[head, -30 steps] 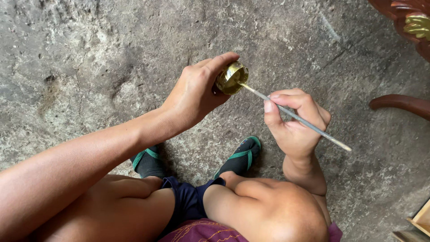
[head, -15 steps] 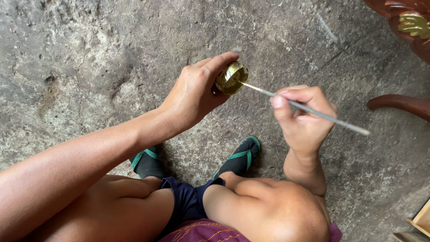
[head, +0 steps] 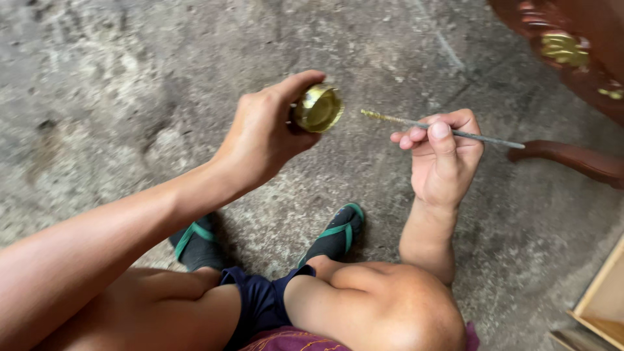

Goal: The person sits on the floor and uses a paintbrush to apply gold paint to the carved legs of a wooden table. They repeatedly dip the brush into a small container of paint and carefully apply it to the decorative details of the furniture.

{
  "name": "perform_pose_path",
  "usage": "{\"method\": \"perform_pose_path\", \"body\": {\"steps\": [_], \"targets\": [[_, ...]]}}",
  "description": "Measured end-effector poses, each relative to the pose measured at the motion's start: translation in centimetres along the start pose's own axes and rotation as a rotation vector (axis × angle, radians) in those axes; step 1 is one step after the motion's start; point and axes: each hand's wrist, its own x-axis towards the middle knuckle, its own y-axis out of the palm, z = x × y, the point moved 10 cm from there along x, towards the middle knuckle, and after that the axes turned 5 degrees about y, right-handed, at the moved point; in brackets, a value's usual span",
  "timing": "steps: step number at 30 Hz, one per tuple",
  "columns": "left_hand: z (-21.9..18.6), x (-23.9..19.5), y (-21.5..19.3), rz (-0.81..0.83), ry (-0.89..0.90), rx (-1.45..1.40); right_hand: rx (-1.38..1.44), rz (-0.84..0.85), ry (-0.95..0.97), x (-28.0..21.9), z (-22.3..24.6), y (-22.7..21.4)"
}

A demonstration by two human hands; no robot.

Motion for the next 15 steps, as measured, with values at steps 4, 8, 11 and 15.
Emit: {"method": "perform_pose_path", "body": {"steps": [4,8,11,15], "targets": [[0.1,-0.2,-0.1,0.018,-0.008,0.023,-0.179,-0.18,-0.402,-0.2,4.4,-2.1],[0.4,-0.3,-0.1,0.028,-0.018,0.053,-0.594,-0.315,-0.823,0.2,7.8,-2.7],[0.9,-0.2,0.2,0.054,-0.063,0.088,-0.719,-0.309,-0.94,1.0,8.0,-2.7],[1.2,-0.2,0.5,0.072,-0.075,0.091,-0.777,-0.293,-0.974,1.7,7.3,-2.2]]}}
